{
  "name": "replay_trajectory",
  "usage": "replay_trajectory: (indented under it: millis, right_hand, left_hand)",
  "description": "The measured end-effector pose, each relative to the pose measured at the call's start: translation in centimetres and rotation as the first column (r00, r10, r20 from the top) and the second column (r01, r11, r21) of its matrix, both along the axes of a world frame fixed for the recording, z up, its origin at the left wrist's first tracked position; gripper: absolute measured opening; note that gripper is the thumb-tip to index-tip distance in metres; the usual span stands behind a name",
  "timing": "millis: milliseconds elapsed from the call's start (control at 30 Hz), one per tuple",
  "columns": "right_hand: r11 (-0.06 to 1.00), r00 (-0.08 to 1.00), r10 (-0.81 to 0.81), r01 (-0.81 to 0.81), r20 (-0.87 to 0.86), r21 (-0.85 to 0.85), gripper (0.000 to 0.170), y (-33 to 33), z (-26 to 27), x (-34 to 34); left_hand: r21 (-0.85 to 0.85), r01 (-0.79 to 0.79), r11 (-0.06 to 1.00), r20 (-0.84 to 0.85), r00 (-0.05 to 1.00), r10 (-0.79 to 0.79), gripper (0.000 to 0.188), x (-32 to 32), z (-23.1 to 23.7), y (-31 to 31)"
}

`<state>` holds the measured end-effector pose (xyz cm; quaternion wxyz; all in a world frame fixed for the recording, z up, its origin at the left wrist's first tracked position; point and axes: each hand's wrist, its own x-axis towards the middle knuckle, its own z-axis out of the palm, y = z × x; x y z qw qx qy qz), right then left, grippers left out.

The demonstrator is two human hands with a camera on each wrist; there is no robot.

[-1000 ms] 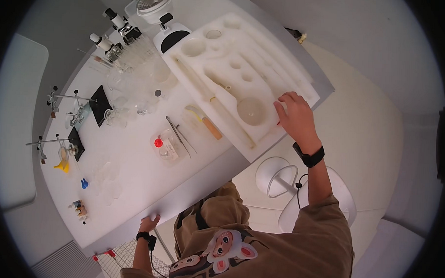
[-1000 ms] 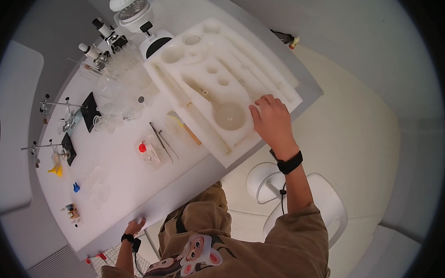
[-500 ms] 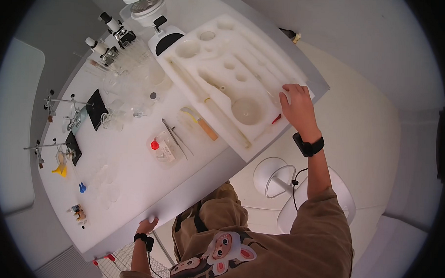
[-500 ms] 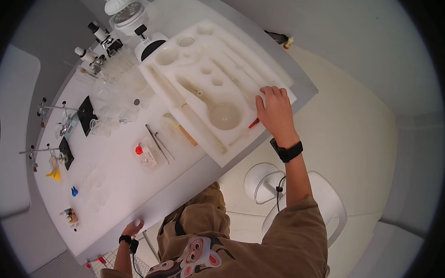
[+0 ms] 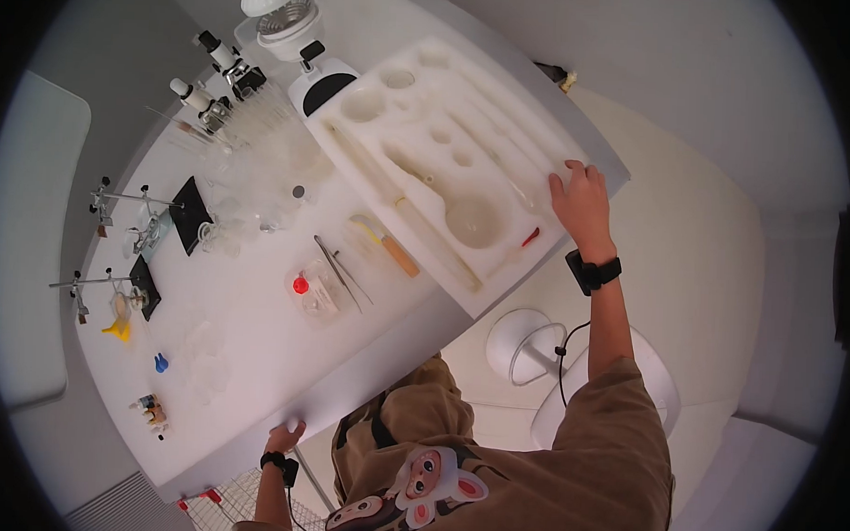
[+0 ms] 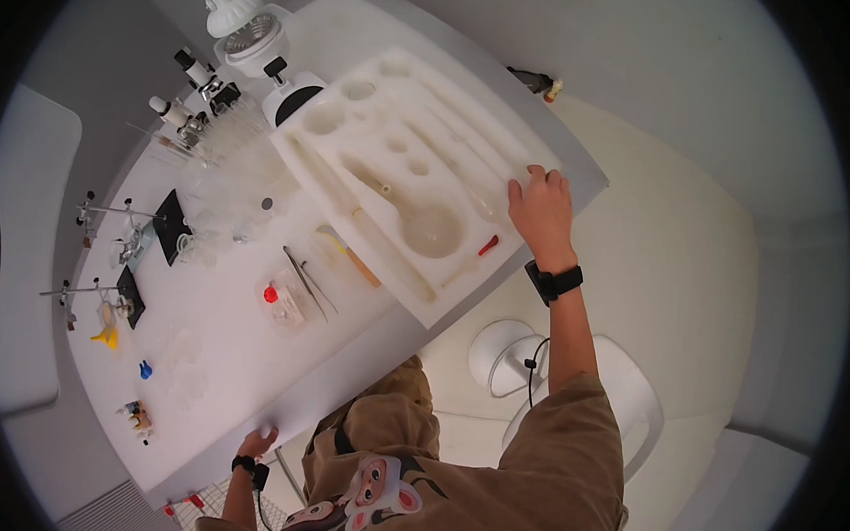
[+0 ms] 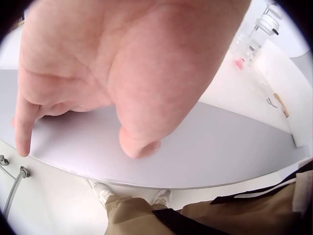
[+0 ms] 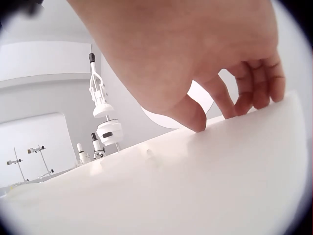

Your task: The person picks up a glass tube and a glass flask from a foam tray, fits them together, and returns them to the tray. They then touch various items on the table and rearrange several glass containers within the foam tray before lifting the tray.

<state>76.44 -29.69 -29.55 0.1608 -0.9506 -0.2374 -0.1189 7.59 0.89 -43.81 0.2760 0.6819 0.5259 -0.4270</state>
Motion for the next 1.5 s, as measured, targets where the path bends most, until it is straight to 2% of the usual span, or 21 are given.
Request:
replay_trajectory:
  millis: [100,200,367,433,533,667,767,867,933,967,1033,1100,1133,1200,1233,1267,1300,1333,1400,1433,1500]
  right_hand:
    - [1.0,1.0,0.005,-0.005,-0.01,0.01,0.038,0.3,0.5,-0.1]
    - [1.0,0.999,0.007,-0.008,-0.037,-0.029,0.038,0.6,0.6,-0.1]
    - [0.999,0.998,-0.01,0.008,-0.06,-0.034,0.038,0.6,0.2,0.3]
    - [0.998,0.99,-0.022,0.03,-0.137,0.054,0.039,0.6,0.2,0.1]
    - [0.997,0.986,-0.039,0.05,-0.161,0.061,0.04,0.7,-0.1,0.2]
    - [0.996,0.991,-0.043,0.052,-0.124,0.069,0.04,0.8,-0.7,0.7]
    - [0.997,0.98,-0.048,0.06,-0.191,0.056,0.042,1.2,-0.4,0.7]
    - [0.999,0.988,-0.05,0.052,-0.147,0.012,0.037,2.0,0.3,0.7]
    - [0.986,0.989,0.147,-0.144,-0.031,0.087,0.035,4.0,2.4,0.5]
    - [0.985,0.988,0.151,-0.148,-0.028,0.09,0.035,5.4,2.9,0.6]
    - [0.869,0.879,0.476,-0.463,-0.038,0.174,0.04,8.7,3.7,1.1]
    - [0.842,0.837,0.538,-0.527,-0.1,0.118,0.047,12.3,3.3,1.7]
    - [0.84,0.836,0.54,-0.528,-0.1,0.121,0.047,13.8,3.0,2.0]
    - [0.87,0.873,0.466,-0.482,-0.142,-0.103,0.061,16.2,2.1,2.5]
    - [0.868,0.87,0.472,-0.487,-0.144,-0.097,0.061,16.6,1.4,2.3]
    - [0.869,0.884,0.455,-0.466,-0.103,-0.166,0.063,17.0,0.8,2.5]
    - [0.869,0.899,0.435,-0.436,-0.056,-0.233,0.066,17.3,0.5,2.9]
    - [0.874,0.901,0.431,-0.431,-0.05,-0.227,0.066,17.3,0.0,3.1]
    - [0.864,0.857,0.488,-0.446,0.165,-0.233,0.055,16.9,-0.3,3.1]
    - [0.865,0.857,0.487,-0.445,0.169,-0.233,0.055,16.7,-0.2,2.9]
    - [0.865,0.857,0.501,-0.49,0.124,-0.106,0.049,16.3,1.7,1.9]
  left_hand:
    - [-0.022,-0.043,0.999,-0.106,0.994,0.041,0.095,0.0,-0.1,0.0]
    - [-0.007,-0.052,0.999,-0.043,0.998,0.052,0.097,-0.4,-0.2,-0.2]
    - [-0.025,-0.058,0.998,-0.084,0.995,0.056,0.098,-0.7,-0.8,0.1]
    - [-0.036,-0.058,0.998,-0.094,0.994,0.055,0.099,-0.8,-0.8,0.2]
    - [-0.046,-0.054,0.998,-0.089,0.995,0.05,0.098,-0.6,-0.7,0.2]
    - [-0.045,-0.056,0.997,-0.102,0.994,0.051,0.097,-0.6,-0.6,0.2]
    - [-0.032,-0.03,0.999,-0.107,0.994,0.027,0.096,0.0,-0.2,0.1]
    - [0.0,-0.001,1.0,-0.122,0.992,0.001,0.096,0.4,0.1,-0.1]
    - [0.013,0.016,1.0,-0.137,0.99,-0.014,0.096,0.3,0.4,-0.3]
    - [0.01,0.014,1.0,-0.084,0.996,-0.013,0.095,0.3,0.8,-0.4]
    - [0.014,0.016,1.0,-0.023,1.0,-0.016,0.095,1.0,1.3,0.0]
    - [-0.007,0.012,1.0,-0.009,1.0,-0.012,0.094,1.3,1.9,-0.2]
    - [-0.004,0.01,1.0,-0.011,1.0,-0.01,0.094,1.4,2.0,-0.3]
    - [-0.014,0.027,1.0,-0.004,1.0,-0.027,0.096,1.5,2.1,-0.1]
    - [-0.037,-0.01,0.999,-0.007,1.0,0.01,0.097,1.3,2.1,-0.3]
    - [-0.054,-0.041,0.998,-0.006,0.999,0.041,0.097,0.9,1.3,-0.1]
    - [-0.052,0.065,0.997,0.022,0.998,-0.064,0.098,0.3,0.6,0.2]
    - [-0.027,0.079,0.996,-0.002,0.997,-0.08,0.098,-1.9,-1.7,0.3]
    - [-0.071,0.004,0.997,-0.099,0.995,-0.011,0.101,-0.6,-0.6,0.0]
    - [-0.07,0.005,0.998,-0.095,0.995,-0.011,0.101,-0.2,-0.3,-0.1]
    - [-0.034,0.002,0.999,-0.108,0.994,-0.006,0.1,-0.5,-0.4,-0.2]
